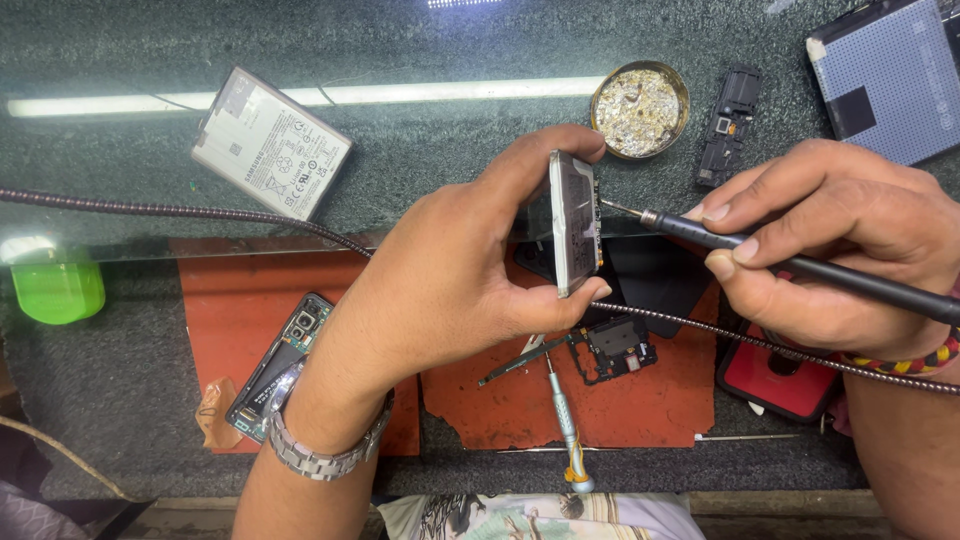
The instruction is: The person uses a soldering iron to apply solder to the connector terminals on a smartphone battery. They repeatedly dip the iron into a solder pot, then touch the tip to the battery contacts while holding the battery steady with the other hand.
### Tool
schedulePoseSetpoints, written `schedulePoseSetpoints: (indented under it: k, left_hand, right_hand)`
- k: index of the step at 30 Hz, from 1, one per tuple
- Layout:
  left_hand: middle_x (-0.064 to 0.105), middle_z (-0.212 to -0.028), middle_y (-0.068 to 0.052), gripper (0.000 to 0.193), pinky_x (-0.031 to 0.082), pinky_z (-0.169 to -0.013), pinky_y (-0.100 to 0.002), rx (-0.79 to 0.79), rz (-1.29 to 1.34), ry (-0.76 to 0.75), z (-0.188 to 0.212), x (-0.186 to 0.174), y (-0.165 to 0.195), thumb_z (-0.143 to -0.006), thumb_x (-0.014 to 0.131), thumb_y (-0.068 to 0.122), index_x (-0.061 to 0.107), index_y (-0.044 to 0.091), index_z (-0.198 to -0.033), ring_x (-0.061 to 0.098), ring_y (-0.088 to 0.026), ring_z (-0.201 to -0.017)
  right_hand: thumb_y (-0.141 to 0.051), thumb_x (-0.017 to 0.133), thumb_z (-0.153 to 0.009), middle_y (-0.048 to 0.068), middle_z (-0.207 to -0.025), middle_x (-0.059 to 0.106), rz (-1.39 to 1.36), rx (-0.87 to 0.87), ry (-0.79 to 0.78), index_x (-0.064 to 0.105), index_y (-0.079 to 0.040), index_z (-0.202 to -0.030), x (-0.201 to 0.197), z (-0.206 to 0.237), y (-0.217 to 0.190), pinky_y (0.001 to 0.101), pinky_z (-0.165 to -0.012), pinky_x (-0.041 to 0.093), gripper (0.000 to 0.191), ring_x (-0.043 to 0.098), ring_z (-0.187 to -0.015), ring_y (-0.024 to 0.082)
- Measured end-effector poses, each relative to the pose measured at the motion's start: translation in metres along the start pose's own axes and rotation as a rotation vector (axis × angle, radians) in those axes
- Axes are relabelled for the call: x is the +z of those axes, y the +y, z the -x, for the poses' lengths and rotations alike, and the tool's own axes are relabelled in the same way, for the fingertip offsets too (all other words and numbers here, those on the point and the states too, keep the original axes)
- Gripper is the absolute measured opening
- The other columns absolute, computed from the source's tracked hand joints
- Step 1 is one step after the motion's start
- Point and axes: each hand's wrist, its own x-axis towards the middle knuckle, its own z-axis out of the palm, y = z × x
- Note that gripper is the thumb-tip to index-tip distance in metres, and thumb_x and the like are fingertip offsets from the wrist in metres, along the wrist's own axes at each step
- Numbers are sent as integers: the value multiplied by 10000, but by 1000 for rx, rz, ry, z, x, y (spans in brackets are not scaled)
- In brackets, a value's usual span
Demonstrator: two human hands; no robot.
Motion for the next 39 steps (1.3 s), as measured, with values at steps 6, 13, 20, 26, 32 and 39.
schedulePoseSetpoints:
  k: [6, 13, 20, 26, 32, 39]
  left_hand:
    - [787, -970, -30, 763, 610, -733, -299, 26, -19, 12, -1, 0, 2, -800, 849, 263, 462, 132, -1443, 805, -166, -799]
    - [768, -989, -55, 747, 604, -787, -307, 85, 8, -4, -4, -4, 3, -787, 845, 232, 467, 108, -1419, 793, -194, -869]
    - [751, -875, -26, 751, 606, -745, -296, 64, -19, -58, -8, -4, -1, -779, 882, 232, 498, 115, -1414, 786, -157, -808]
    - [736, -861, -24, 742, 604, -685, -284, 71, -21, -87, -13, -7, -2, -764, 892, 240, 515, 112, -1390, 779, -144, -760]
    - [733, -850, -24, 745, 583, -670, -291, 90, -72, -78, -15, -6, -1, -758, 895, 294, 525, 115, -1379, 770, -153, -747]
    - [739, -877, -22, 719, 588, -702, -294, 131, -79, -84, -15, -7, -4, -780, 891, 292, 529, 117, -1376, 775, -156, -778]
  right_hand:
    - [20, 782, -781, 156, -984, 677, 69, 11, 3, 630, -46, -853, 1, 1, -1, 347, -861, 648, 181, 753, -970, 271]
    - [24, 785, -760, 158, -965, 677, 75, -6, -1, 629, -37, -844, 0, -2, -1, 348, -862, 653, 187, 753, -956, 268]
    - [18, 786, -766, 149, -960, 678, 61, 0, 5, 639, -32, -846, 0, 0, -3, 351, -865, 650, 175, 751, -964, 259]
    - [12, 791, -772, 142, -958, 685, 85, 9, 19, 644, -29, -836, 1, 1, -4, 321, -825, 644, 165, 752, -962, 250]
    - [15, 785, -773, 144, -950, 682, 74, -2, 15, 640, -25, -827, 0, 1, -2, 351, -871, 648, 160, 749, -962, 248]
    - [16, 785, -772, 141, -948, 682, 71, 1, 32, 639, -26, -824, 2, 1, -3, 324, -841, 640, 160, 749, -958, 241]
